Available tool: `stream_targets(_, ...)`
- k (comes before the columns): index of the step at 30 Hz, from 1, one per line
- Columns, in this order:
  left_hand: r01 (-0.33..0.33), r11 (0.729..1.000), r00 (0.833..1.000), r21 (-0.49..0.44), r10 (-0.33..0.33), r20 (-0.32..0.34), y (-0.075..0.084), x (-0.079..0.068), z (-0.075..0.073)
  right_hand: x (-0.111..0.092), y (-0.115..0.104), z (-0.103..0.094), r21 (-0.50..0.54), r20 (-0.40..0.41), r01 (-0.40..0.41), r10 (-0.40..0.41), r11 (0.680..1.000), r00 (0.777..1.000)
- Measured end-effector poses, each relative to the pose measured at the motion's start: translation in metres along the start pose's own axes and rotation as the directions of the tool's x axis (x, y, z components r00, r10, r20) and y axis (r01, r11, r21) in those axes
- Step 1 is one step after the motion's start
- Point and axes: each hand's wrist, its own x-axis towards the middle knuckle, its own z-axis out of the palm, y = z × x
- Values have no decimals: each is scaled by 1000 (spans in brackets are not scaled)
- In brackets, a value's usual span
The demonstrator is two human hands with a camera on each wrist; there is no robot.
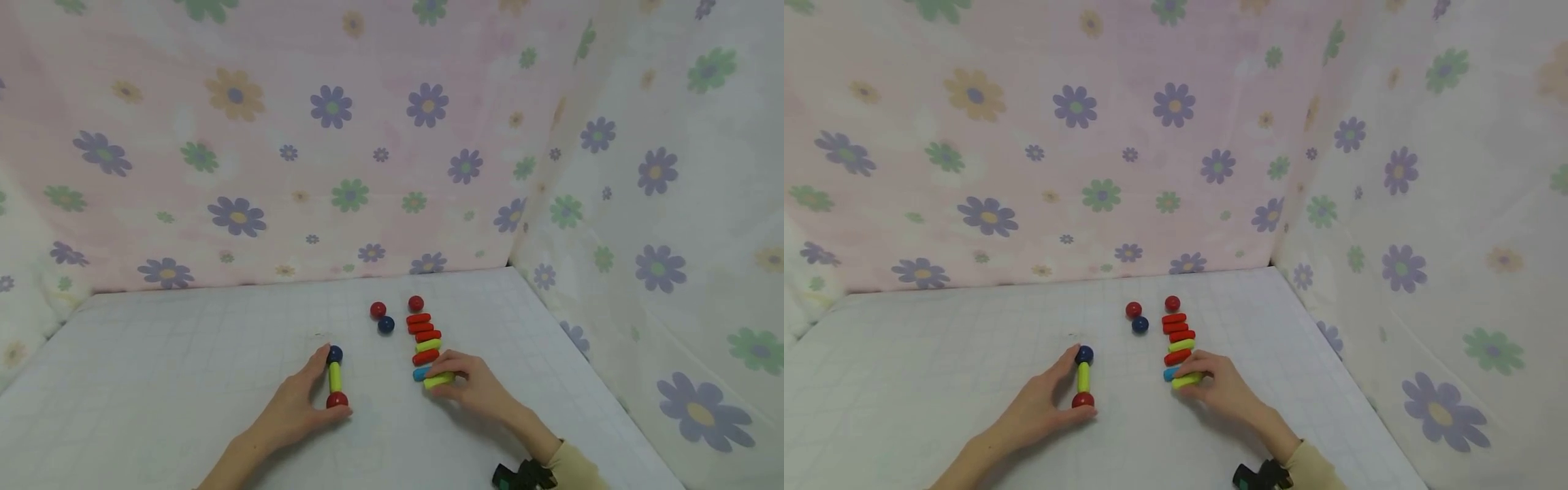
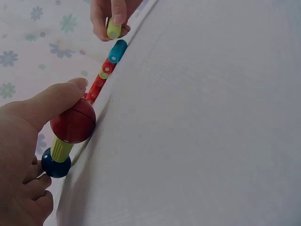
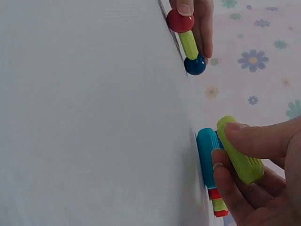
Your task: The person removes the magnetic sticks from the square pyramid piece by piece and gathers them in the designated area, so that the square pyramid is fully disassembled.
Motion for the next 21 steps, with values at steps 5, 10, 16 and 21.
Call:
stream_targets(5,0,1000,1000,-3,0,-1,-1,0,-2,3,6,-1,-8,-55,33,-33,999,998)
stream_targets(10,10,1000,1000,-7,-10,3,1,1,-2,3,10,-2,-19,-94,3,-5,1000,996)
stream_targets(16,10,1000,1000,-8,-10,2,0,1,-1,3,11,-2,-10,-110,-38,37,999,993)
stream_targets(21,9,1000,1000,-10,-9,0,0,1,-1,4,15,-2,-4,-129,-67,66,998,989)
